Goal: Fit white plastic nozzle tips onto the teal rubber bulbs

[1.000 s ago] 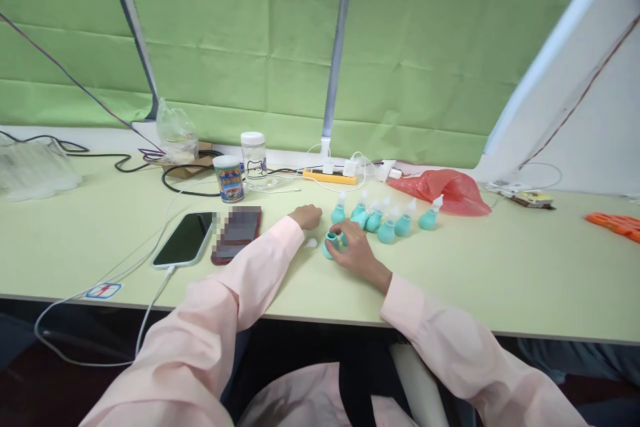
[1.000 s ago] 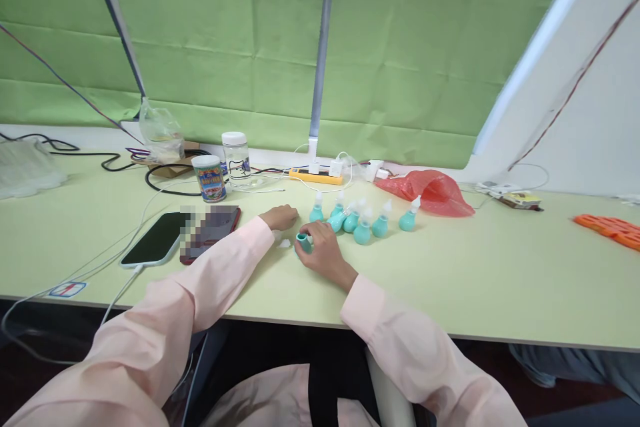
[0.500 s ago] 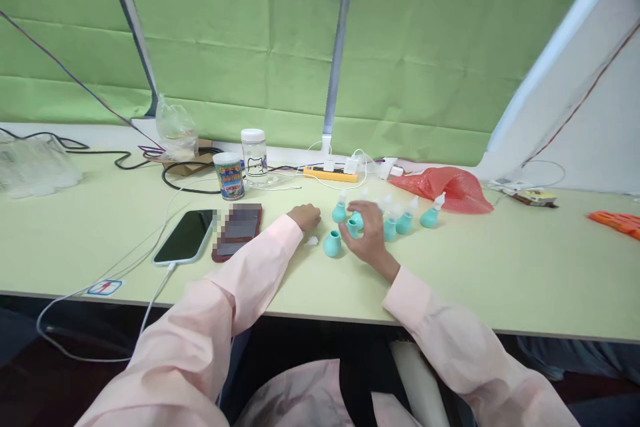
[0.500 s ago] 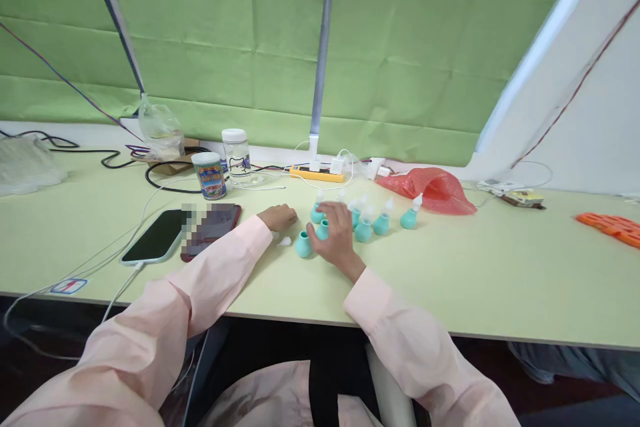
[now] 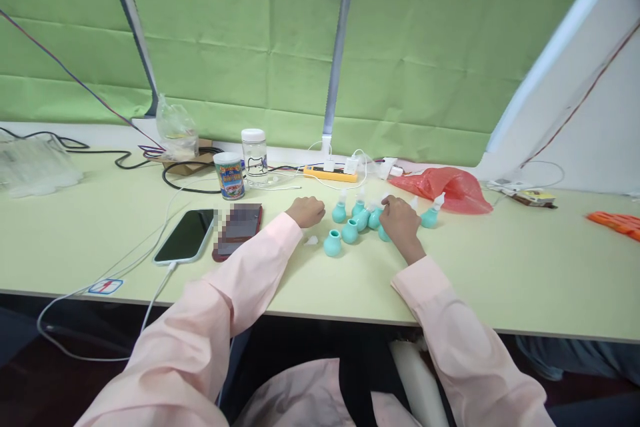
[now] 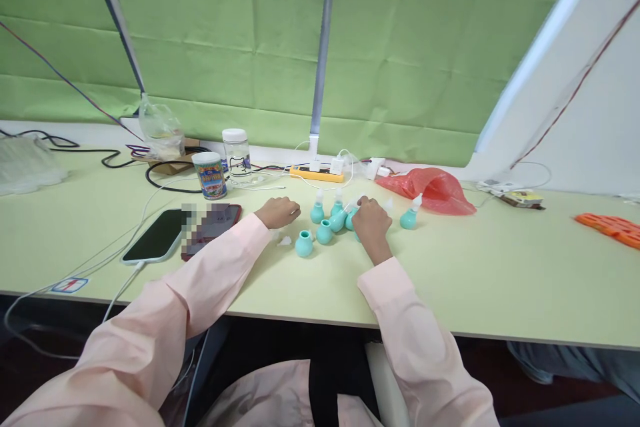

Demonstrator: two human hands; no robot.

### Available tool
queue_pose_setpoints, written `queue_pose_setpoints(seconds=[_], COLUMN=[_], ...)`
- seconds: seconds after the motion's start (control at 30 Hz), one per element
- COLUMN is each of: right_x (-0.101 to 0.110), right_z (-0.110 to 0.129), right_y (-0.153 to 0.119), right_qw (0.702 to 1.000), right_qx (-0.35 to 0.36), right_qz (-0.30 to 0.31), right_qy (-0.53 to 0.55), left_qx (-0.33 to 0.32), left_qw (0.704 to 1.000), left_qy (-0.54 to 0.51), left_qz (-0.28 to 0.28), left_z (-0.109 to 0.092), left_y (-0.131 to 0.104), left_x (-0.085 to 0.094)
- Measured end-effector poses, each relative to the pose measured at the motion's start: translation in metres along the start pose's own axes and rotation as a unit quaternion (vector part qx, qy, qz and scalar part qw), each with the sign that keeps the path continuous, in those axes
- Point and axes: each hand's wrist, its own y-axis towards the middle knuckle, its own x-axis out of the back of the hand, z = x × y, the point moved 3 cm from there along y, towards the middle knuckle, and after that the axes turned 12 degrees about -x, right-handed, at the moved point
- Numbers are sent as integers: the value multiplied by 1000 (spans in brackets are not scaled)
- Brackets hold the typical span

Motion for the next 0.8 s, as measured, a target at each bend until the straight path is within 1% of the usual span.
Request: queue_pose_setpoints(seconds=[0.07,0.1,0.17,0.23,0.27,0.3,0.33,0.37,0.43,0.47,0.5,0.53,0.57,0.63,0.7,0.8], right_x=[1,3,8,14,17,20,22,23,25,25,25,25,24,24,24,24], right_z=[-1,-1,-1,1,3,6,10,14,23,29,36,41,45,49,49,47], right_y=[0,1,2,0,-3,-7,-14,-22,-39,-49,-59,-67,-73,-81,-82,-79], right_qw=[1000,1000,997,982,965,941,911,875,798,757,723,695,676,657,651,640], right_qx=[-6,-6,6,52,87,121,151,166,153,145,138,126,109,76,45,17], right_qz=[-4,-15,-59,-119,-144,-158,-161,-154,-114,-86,-54,-28,-5,25,46,72], right_qy=[1,7,46,137,201,273,349,427,571,631,675,707,729,749,756,765], left_qx=[15,23,37,38,30,17,-6,-34,-86,-113,-134,-151,-156,-153,-140,-112], left_qw=[999,998,989,974,964,952,938,924,897,890,886,886,888,898,905,901], left_qy=[12,16,14,-4,-17,-32,-48,-66,-99,-110,-119,-124,-128,-153,-199,-290], left_qz=[-36,-64,-140,-223,-263,-304,-342,-375,-421,-428,-427,-420,-413,-384,-349,-302], left_z=[1,1,-1,-7,-12,-18,-25,-33,-52,-61,-70,-78,-85,-93,-95,-95], left_y=[-1,-2,-5,-11,-15,-20,-26,-31,-42,-46,-49,-51,-52,-52,-50,-49], left_x=[8,12,22,30,33,36,37,39,39,39,38,38,37,36,34,29])
